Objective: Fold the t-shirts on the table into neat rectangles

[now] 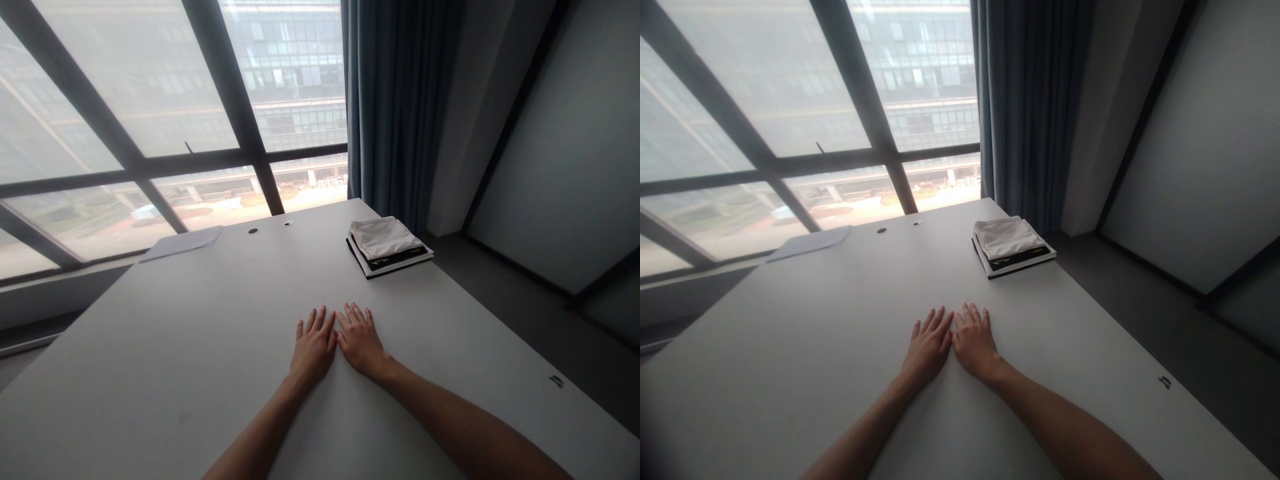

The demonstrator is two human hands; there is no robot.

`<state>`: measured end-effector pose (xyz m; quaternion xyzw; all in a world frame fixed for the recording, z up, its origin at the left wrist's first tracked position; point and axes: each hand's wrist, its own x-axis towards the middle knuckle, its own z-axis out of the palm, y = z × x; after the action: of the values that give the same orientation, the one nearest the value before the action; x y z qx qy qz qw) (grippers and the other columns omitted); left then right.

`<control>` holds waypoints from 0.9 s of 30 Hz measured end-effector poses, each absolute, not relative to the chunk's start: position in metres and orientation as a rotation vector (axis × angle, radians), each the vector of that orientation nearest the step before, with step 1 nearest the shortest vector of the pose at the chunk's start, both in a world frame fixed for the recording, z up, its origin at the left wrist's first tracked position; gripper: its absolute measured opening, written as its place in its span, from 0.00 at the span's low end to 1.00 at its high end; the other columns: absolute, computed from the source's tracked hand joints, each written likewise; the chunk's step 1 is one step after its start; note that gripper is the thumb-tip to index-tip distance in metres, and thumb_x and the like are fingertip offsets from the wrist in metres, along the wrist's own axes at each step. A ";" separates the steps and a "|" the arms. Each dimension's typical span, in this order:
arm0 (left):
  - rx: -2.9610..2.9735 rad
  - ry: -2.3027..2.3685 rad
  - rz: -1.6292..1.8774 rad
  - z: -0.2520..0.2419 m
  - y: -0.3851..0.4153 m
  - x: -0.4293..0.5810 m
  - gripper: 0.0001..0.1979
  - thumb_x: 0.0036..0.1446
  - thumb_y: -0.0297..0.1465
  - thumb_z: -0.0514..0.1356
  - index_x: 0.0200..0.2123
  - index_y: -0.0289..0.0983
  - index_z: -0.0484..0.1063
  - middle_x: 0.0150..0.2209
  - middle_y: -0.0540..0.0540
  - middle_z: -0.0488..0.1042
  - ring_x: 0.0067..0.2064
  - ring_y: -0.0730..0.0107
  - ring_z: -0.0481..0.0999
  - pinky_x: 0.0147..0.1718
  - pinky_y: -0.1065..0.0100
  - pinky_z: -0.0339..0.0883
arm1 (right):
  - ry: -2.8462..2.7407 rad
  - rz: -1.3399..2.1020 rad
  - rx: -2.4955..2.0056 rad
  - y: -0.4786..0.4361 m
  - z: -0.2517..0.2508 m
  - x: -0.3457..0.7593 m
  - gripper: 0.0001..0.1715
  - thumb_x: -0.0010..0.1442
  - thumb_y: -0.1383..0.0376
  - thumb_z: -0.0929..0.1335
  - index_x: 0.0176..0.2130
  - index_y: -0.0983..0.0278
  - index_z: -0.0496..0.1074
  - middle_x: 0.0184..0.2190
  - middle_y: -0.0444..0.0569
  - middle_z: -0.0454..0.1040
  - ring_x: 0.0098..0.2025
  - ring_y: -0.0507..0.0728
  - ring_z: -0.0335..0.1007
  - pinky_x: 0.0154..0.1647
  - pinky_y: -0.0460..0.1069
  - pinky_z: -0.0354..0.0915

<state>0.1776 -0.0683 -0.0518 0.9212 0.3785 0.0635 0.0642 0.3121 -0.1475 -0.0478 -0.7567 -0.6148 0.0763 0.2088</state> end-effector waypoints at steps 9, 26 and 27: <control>2.782 1.136 0.205 -0.049 -0.069 0.178 0.27 0.69 0.36 0.47 0.70 0.45 0.58 0.72 0.45 0.50 0.73 0.54 0.47 0.68 0.44 0.41 | -1.711 0.193 -2.089 -0.146 -0.052 0.314 0.31 0.68 0.58 0.60 0.66 0.65 0.63 0.70 0.60 0.54 0.73 0.64 0.44 0.71 0.64 0.36; 2.709 1.256 0.353 -0.047 -0.061 0.196 0.26 0.65 0.38 0.53 0.65 0.41 0.65 0.66 0.39 0.63 0.67 0.50 0.59 0.63 0.48 0.52 | -0.573 0.594 -1.331 -0.114 -0.051 0.379 0.25 0.59 0.56 0.60 0.49 0.67 0.71 0.46 0.57 0.77 0.36 0.56 0.74 0.35 0.50 0.69; 2.694 1.284 0.385 -0.047 -0.059 0.206 0.27 0.65 0.39 0.54 0.65 0.39 0.64 0.65 0.38 0.65 0.65 0.48 0.61 0.61 0.49 0.54 | -0.522 0.625 -1.279 -0.113 -0.052 0.383 0.27 0.59 0.55 0.61 0.51 0.67 0.71 0.47 0.57 0.77 0.37 0.56 0.74 0.35 0.49 0.69</control>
<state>0.2063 -0.0588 -0.0467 0.8934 0.4257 0.1276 0.0662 0.3833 -0.1131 -0.0516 -0.5801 -0.2368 0.2835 0.7260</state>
